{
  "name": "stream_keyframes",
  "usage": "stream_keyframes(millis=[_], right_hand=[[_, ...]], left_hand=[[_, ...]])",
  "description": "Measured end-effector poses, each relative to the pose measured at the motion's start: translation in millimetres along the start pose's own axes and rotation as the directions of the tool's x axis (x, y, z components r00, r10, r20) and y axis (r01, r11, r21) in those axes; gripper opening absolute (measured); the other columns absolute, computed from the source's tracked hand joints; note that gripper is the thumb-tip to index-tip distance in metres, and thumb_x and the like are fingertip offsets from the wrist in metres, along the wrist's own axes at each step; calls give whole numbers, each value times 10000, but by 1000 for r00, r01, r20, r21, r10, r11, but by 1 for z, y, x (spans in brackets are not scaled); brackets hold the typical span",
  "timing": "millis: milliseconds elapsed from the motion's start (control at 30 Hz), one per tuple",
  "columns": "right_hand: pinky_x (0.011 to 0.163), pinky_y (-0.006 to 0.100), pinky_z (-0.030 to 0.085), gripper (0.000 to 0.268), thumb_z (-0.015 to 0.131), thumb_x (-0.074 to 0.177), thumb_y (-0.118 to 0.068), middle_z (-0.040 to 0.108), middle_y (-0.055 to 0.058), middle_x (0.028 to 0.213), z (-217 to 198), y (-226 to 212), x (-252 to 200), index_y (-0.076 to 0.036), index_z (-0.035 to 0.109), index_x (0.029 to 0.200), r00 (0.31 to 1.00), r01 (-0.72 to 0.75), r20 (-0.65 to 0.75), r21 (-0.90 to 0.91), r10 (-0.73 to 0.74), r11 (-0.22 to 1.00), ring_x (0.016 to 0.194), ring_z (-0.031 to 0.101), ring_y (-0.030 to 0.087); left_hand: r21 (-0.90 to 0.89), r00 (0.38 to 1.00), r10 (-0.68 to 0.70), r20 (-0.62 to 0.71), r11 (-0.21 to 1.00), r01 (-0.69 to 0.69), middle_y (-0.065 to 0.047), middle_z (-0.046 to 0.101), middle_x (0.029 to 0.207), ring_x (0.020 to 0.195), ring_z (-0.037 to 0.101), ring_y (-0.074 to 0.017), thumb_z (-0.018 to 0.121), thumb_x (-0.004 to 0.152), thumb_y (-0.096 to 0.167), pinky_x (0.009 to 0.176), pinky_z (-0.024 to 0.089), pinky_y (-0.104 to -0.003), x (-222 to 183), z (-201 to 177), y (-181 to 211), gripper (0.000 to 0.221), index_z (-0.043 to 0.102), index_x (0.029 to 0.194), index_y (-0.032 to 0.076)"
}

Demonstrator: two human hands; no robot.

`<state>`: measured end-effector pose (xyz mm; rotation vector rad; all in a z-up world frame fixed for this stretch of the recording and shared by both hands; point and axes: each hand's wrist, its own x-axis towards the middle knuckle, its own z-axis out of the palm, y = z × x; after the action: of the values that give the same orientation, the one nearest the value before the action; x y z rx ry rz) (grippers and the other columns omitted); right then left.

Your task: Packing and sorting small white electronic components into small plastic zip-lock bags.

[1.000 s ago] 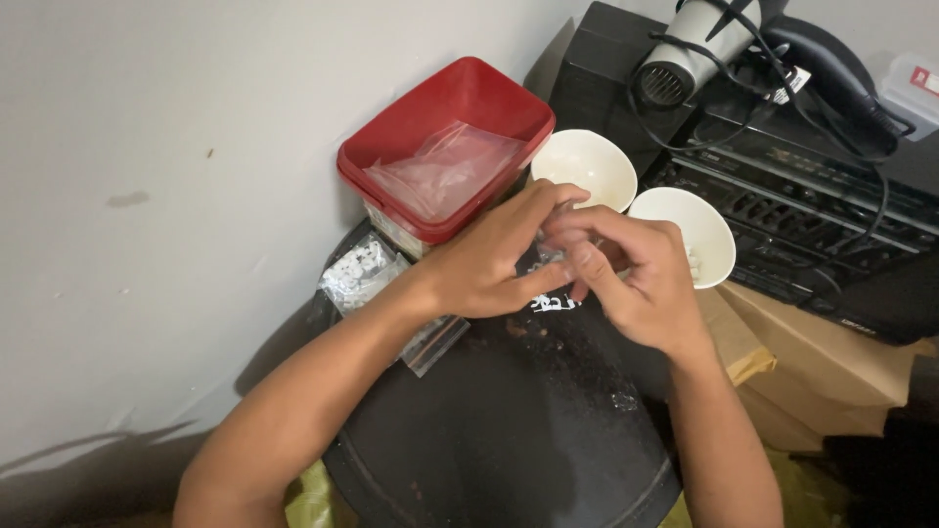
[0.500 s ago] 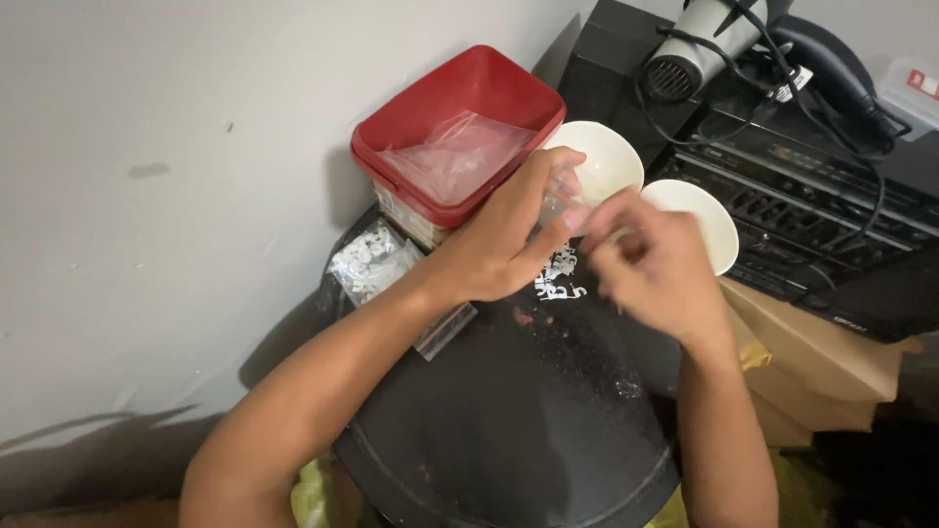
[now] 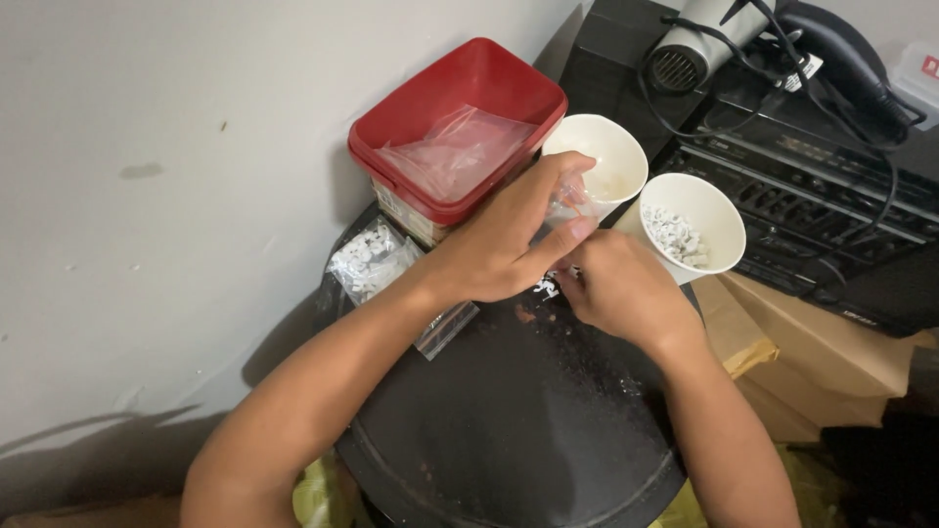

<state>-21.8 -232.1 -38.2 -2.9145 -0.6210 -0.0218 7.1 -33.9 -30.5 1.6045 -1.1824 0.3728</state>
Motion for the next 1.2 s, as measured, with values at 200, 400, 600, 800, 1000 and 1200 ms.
stream_keyframes(millis=[200, 400, 600, 800, 1000, 1200], right_hand=[[651, 499, 568, 150, 701, 814, -253, 697, 130, 756, -10, -1, -6, -127, 760, 870, 995, 10, -103, -22, -12, 1000, 750, 709, 416], [562, 435, 555, 117, 668, 877, -134, 632, 132, 683, -32, -16, -10, -51, 750, 865, 960, 100, -273, 108, -68, 989, 625, 684, 373], [479, 354, 537, 72, 749, 834, -80, 630, 127, 631, -40, -19, -13, -13, 727, 820, 925, 176, -373, 259, -70, 950, 514, 655, 303], [579, 326, 532, 70, 792, 886, 11, 683, 93, 731, -36, -6, -11, -20, 758, 939, 704, 365, -703, 232, -103, 902, 593, 677, 269], [629, 352, 536, 168, 738, 948, 87, 723, 133, 792, -43, -10, -13, 73, 771, 1112, 578, 437, -805, 169, -132, 883, 617, 665, 273], [691, 274, 558, 160, 757, 977, 113, 725, 225, 933, -36, -21, -19, 116, 725, 1133, 563, 418, -824, 215, -66, 883, 780, 674, 224]], left_hand=[[-22, 1000, -2, 1, 1000, 2, -240, 578, 1144, 1176, 608, -397, 458, 1114, 323, 1060, 467, -523, 0, 0, 1, 480, 358, 1463, 10], [-40, 1000, -5, 1, 999, 5, -239, 580, 1123, 1149, 615, -382, 440, 1125, 321, 1047, 475, -527, 3, -6, 6, 490, 336, 1489, 10], [-64, 1000, -9, -1, 998, 9, -175, 591, 1125, 1123, 621, -309, 419, 1124, 346, 1033, 501, -483, 1, -2, -2, 509, 317, 1494, 12], [-58, 1000, 17, 2, 998, -17, -187, 585, 1154, 1155, 608, -330, 429, 1128, 338, 1053, 488, -507, 3, -3, -4, 511, 296, 1502, 17], [-88, 1000, 28, 13, 996, -27, -177, 580, 1108, 1138, 607, -309, 422, 1131, 337, 1085, 459, -521, 2, -5, 2, 511, 307, 1500, 4], [-116, 958, -246, 147, 958, 263, -225, 578, 1328, 1234, 627, -326, 298, 1037, 580, 1061, 486, -432, 8, -10, 22, 717, 254, 1484, 21]])
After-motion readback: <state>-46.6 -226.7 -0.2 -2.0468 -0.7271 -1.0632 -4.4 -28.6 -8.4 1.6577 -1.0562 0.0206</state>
